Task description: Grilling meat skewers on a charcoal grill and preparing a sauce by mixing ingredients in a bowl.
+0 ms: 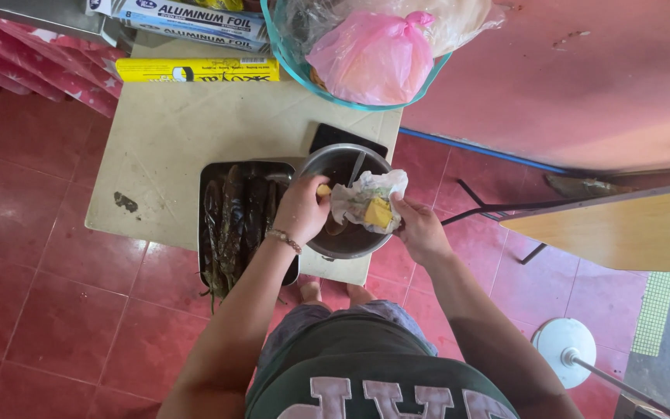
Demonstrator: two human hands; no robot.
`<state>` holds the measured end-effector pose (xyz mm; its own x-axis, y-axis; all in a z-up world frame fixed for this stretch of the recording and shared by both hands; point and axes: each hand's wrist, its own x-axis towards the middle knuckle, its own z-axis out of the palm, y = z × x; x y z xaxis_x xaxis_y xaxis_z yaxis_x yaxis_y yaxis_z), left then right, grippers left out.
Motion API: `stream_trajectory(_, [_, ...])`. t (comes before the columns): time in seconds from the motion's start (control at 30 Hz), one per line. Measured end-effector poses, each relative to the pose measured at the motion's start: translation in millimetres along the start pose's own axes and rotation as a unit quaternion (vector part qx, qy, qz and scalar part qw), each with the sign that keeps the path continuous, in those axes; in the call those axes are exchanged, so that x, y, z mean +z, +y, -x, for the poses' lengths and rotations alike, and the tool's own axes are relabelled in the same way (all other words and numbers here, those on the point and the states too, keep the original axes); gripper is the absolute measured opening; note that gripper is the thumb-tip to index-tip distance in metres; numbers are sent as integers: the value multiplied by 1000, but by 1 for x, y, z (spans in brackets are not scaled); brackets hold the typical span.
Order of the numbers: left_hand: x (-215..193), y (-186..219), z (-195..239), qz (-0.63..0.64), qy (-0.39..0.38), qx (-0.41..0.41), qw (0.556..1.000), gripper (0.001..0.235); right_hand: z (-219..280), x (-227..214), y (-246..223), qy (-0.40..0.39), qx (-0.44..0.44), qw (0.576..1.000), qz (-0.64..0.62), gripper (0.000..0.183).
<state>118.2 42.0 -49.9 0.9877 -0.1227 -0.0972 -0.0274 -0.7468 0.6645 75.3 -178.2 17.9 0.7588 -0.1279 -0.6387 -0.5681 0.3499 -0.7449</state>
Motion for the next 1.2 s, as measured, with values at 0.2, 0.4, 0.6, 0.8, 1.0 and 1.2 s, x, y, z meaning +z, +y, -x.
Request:
stream_trajectory(0.2, [-24, 38, 21, 30, 47, 113, 992, 29, 13, 18, -12, 16, -14, 999, 46, 32])
stream_trajectory(0.4, [-6, 61, 16, 26, -16, 164, 986, 30, 8, 25, -1, 12, -9, 998, 58, 31])
stream_trajectory(0.6, [-1, 61, 11, -9, -12, 190, 982, 15, 1, 18, 8, 9, 0, 998, 55, 32])
stream_trajectory(0.8, [5, 41, 9, 28, 45, 137, 989, 10, 11, 13, -2, 28, -2, 999, 36, 33])
stream_trajectory(1.0, [-12, 3, 6, -84, -57, 80, 992, 30, 3, -13, 3, 10, -13, 1000, 7, 40])
stream_trajectory(1.2, [-50, 55, 15, 140, -39, -60, 988, 60, -3, -13, 12, -20, -7, 997, -80, 40])
